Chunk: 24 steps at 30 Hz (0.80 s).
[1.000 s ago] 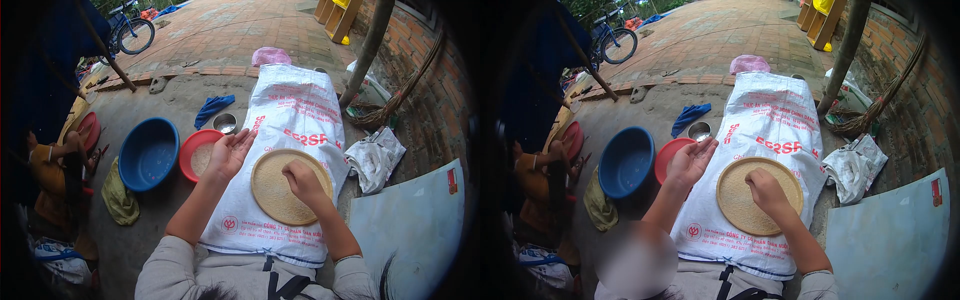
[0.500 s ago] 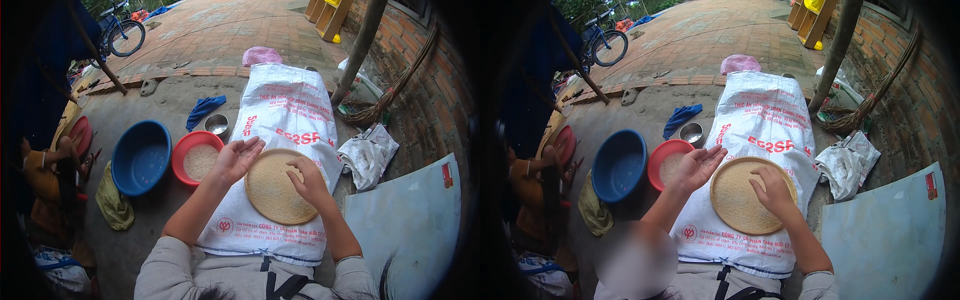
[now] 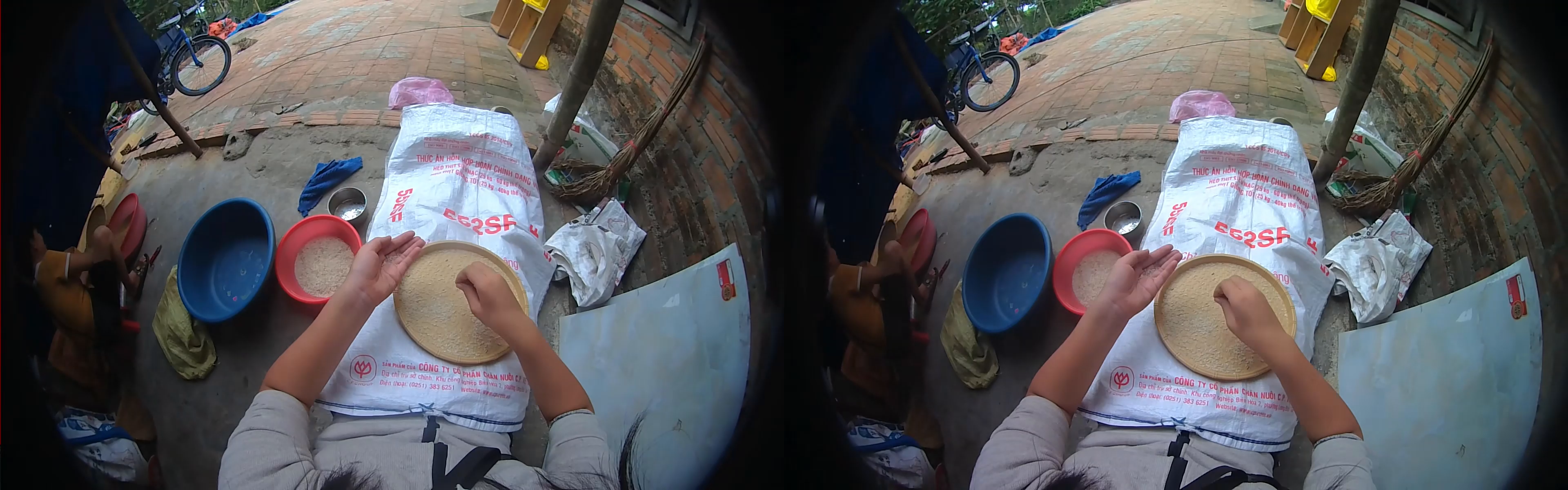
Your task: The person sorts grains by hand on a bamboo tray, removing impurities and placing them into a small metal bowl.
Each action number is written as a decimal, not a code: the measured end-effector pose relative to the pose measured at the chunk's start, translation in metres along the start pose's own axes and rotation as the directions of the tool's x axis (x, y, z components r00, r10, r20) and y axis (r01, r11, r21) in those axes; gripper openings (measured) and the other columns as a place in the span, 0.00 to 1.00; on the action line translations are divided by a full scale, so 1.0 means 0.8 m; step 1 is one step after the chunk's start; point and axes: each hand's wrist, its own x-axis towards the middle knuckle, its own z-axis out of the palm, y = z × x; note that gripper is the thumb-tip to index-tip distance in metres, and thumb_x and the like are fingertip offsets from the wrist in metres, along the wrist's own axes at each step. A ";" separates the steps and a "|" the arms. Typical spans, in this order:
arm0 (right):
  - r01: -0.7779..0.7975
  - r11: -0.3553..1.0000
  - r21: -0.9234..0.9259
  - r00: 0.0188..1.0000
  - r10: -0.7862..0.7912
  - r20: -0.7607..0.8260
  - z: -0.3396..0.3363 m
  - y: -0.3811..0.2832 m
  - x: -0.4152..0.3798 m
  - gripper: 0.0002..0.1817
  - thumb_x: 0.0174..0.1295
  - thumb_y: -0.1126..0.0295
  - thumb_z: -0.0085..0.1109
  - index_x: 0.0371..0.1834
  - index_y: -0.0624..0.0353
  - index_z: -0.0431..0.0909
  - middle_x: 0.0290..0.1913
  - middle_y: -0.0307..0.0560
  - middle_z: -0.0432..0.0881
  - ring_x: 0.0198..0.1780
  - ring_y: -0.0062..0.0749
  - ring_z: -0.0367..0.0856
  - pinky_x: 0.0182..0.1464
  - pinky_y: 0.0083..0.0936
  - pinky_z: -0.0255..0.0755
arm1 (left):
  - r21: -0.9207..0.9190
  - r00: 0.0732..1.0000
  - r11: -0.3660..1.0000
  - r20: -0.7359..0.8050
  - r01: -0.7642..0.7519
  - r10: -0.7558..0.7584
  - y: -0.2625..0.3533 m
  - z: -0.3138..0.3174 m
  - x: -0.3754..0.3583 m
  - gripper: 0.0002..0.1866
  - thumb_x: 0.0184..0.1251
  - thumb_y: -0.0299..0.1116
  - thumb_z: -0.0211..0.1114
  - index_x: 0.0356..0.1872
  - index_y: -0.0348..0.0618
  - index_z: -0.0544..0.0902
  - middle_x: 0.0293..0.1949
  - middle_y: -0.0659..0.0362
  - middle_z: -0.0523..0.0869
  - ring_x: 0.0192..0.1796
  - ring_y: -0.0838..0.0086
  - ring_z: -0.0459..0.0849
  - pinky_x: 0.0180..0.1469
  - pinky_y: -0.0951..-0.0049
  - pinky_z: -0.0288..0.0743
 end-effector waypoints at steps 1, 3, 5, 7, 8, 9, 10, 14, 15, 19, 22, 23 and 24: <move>-0.002 1.000 -0.001 1.000 0.002 -0.003 -0.004 -0.014 0.012 0.04 0.57 0.79 0.59 0.34 0.65 0.75 0.34 0.53 0.77 0.39 0.48 0.78 0.43 0.37 0.72 | 0.032 0.999 0.999 -0.009 0.032 -0.031 -0.009 -0.001 0.004 0.23 0.75 0.29 0.39 0.62 0.17 0.60 0.62 0.35 0.66 0.67 0.51 0.68 0.69 0.62 0.70; 0.036 0.989 0.147 0.974 -0.002 -0.228 -0.012 -0.042 0.032 0.06 0.56 0.80 0.59 0.36 0.66 0.77 0.35 0.52 0.78 0.39 0.46 0.79 0.43 0.35 0.72 | 0.071 0.999 0.996 -0.016 0.048 -0.047 -0.027 0.017 0.002 0.22 0.74 0.29 0.40 0.59 0.18 0.63 0.60 0.38 0.69 0.64 0.54 0.72 0.67 0.63 0.72; 0.106 0.982 0.158 0.975 -0.071 -0.211 -0.013 -0.045 0.047 0.06 0.56 0.80 0.60 0.37 0.65 0.77 0.36 0.52 0.79 0.41 0.45 0.79 0.43 0.34 0.73 | 0.170 0.995 0.982 -0.057 0.089 -0.080 -0.039 0.039 -0.005 0.20 0.74 0.29 0.42 0.56 0.19 0.65 0.56 0.41 0.72 0.60 0.57 0.75 0.64 0.64 0.74; 0.175 0.969 0.172 0.971 -0.141 -0.196 -0.015 -0.046 0.049 0.07 0.56 0.79 0.60 0.38 0.65 0.78 0.38 0.52 0.79 0.42 0.45 0.79 0.44 0.33 0.73 | 0.172 0.996 0.981 -0.016 0.088 -0.087 -0.045 0.032 0.009 0.18 0.73 0.29 0.43 0.53 0.20 0.67 0.53 0.43 0.74 0.55 0.59 0.78 0.61 0.65 0.77; 0.183 0.976 0.115 0.959 -0.152 -0.238 -0.017 -0.046 0.048 0.07 0.57 0.78 0.60 0.39 0.65 0.78 0.39 0.52 0.78 0.43 0.45 0.79 0.45 0.33 0.73 | 0.141 0.992 0.983 0.029 0.116 -0.121 -0.045 0.034 0.010 0.18 0.73 0.28 0.43 0.55 0.20 0.66 0.54 0.41 0.73 0.56 0.58 0.77 0.62 0.65 0.77; 0.188 0.981 0.056 0.946 -0.166 -0.277 -0.020 -0.044 0.046 0.08 0.57 0.77 0.60 0.40 0.64 0.77 0.41 0.52 0.78 0.45 0.46 0.78 0.46 0.33 0.72 | 0.108 0.985 0.983 0.077 0.145 -0.154 -0.045 0.037 0.011 0.19 0.73 0.28 0.43 0.56 0.19 0.65 0.55 0.40 0.73 0.57 0.57 0.77 0.63 0.66 0.76; 0.187 0.981 0.052 0.946 -0.166 -0.277 -0.022 -0.038 0.040 0.08 0.57 0.77 0.60 0.40 0.64 0.77 0.41 0.52 0.78 0.45 0.46 0.78 0.46 0.33 0.72 | 0.107 0.984 0.983 0.081 0.147 -0.156 -0.043 0.038 0.010 0.19 0.73 0.28 0.43 0.56 0.19 0.65 0.55 0.40 0.73 0.57 0.57 0.77 0.63 0.66 0.76; -0.018 1.000 0.019 0.980 0.021 -0.200 -0.022 0.004 -0.008 0.11 0.58 0.73 0.61 0.43 0.63 0.76 0.42 0.52 0.77 0.47 0.47 0.77 0.50 0.35 0.71 | 0.044 0.987 0.990 0.078 0.137 -0.140 -0.023 0.026 0.014 0.21 0.74 0.28 0.41 0.59 0.17 0.63 0.58 0.37 0.71 0.62 0.53 0.74 0.66 0.64 0.74; -0.032 0.999 -0.029 0.992 0.029 -0.125 -0.022 0.012 -0.021 0.12 0.58 0.72 0.61 0.44 0.63 0.76 0.41 0.52 0.77 0.46 0.48 0.77 0.51 0.35 0.71 | 0.041 0.994 0.994 0.035 0.102 -0.104 -0.018 0.022 0.015 0.22 0.74 0.28 0.40 0.59 0.17 0.63 0.59 0.37 0.70 0.64 0.53 0.73 0.66 0.63 0.73; -0.004 0.995 -0.103 0.989 0.019 0.148 -0.008 0.042 -0.059 0.09 0.59 0.73 0.60 0.41 0.63 0.76 0.40 0.52 0.78 0.44 0.46 0.78 0.49 0.32 0.72 | 0.007 0.995 0.996 0.034 0.094 -0.094 0.000 0.011 0.021 0.22 0.75 0.29 0.40 0.62 0.19 0.61 0.61 0.36 0.68 0.65 0.52 0.71 0.67 0.63 0.72; -0.055 0.996 -0.070 0.981 0.067 0.180 0.001 0.052 -0.061 0.05 0.58 0.76 0.58 0.36 0.63 0.75 0.38 0.53 0.77 0.43 0.47 0.77 0.46 0.34 0.71 | 0.009 0.998 0.998 0.037 0.059 -0.060 0.003 0.015 0.017 0.23 0.75 0.29 0.40 0.63 0.20 0.61 0.61 0.37 0.68 0.66 0.52 0.70 0.67 0.63 0.72; -0.075 0.995 -0.071 0.976 0.088 0.197 0.001 0.053 -0.058 0.04 0.57 0.77 0.58 0.34 0.63 0.74 0.36 0.52 0.77 0.41 0.47 0.77 0.45 0.35 0.71 | -0.002 0.998 0.999 0.046 0.051 -0.051 0.003 0.016 0.018 0.23 0.75 0.29 0.40 0.63 0.20 0.61 0.61 0.37 0.68 0.66 0.52 0.70 0.67 0.63 0.72; -0.093 0.993 -0.073 0.971 0.107 0.214 0.000 0.053 -0.055 0.03 0.57 0.78 0.57 0.32 0.63 0.74 0.35 0.52 0.77 0.40 0.48 0.77 0.44 0.36 0.71 | -0.003 0.997 0.999 0.050 0.052 -0.051 0.001 0.016 0.018 0.23 0.75 0.29 0.40 0.63 0.20 0.61 0.61 0.37 0.68 0.66 0.52 0.70 0.67 0.63 0.72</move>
